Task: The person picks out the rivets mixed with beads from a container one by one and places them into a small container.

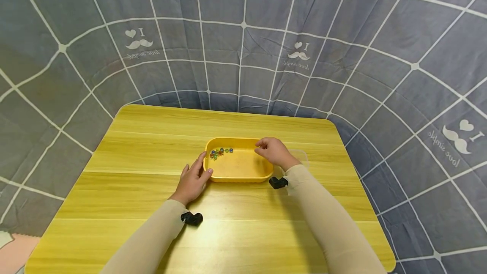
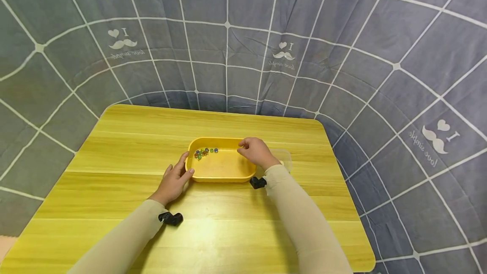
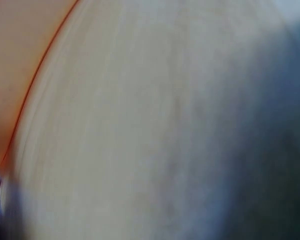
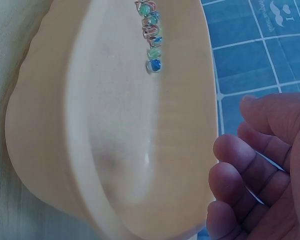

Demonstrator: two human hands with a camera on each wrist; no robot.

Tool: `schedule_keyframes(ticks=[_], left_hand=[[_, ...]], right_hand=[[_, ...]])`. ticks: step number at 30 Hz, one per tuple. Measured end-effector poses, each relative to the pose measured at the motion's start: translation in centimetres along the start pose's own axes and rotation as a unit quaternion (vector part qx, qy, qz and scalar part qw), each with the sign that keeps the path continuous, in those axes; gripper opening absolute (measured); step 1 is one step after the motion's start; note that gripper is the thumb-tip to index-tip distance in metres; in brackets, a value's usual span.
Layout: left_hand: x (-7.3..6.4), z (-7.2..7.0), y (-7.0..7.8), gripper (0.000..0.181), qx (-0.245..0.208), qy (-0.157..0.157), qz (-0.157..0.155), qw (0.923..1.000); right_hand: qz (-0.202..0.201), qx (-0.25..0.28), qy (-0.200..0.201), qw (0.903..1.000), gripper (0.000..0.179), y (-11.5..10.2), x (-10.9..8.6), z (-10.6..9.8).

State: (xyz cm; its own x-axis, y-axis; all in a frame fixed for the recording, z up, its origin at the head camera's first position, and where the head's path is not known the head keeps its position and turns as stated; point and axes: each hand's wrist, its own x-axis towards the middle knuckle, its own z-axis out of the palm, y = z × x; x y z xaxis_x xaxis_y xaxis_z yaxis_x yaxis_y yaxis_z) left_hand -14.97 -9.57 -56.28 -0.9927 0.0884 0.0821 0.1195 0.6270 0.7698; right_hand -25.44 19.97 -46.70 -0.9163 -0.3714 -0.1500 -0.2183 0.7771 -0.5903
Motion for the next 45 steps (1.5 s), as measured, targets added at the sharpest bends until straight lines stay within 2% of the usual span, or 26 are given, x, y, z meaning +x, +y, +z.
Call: schedule_keyframes(ticks=[15, 26, 33, 45], left_hand=[[-0.4, -0.3, 0.5, 0.066, 0.006, -0.003, -0.006, 1.0], [-0.7, -0.6, 0.0, 0.063, 0.005, -0.003, -0.003, 1.0], [-0.9, -0.7, -0.1, 0.063, 0.004, -0.005, -0.001, 1.0], [-1.3, -0.6, 0.4, 0.064, 0.005, -0.007, -0.003, 1.0]], right_hand=[[-0.01, -0.003, 0.007, 0.9999, 0.027, -0.1, -0.3, 0.5], [-0.006, 0.007, 0.007, 0.9999, 0.018, -0.2, -0.7, 1.3], [-0.001, 0.004, 0.002, 1.0, 0.031, -0.5, -0.8, 1.5], [-0.009, -0.021, 0.005, 0.9997, 0.032, -0.7, -0.9, 1.8]])
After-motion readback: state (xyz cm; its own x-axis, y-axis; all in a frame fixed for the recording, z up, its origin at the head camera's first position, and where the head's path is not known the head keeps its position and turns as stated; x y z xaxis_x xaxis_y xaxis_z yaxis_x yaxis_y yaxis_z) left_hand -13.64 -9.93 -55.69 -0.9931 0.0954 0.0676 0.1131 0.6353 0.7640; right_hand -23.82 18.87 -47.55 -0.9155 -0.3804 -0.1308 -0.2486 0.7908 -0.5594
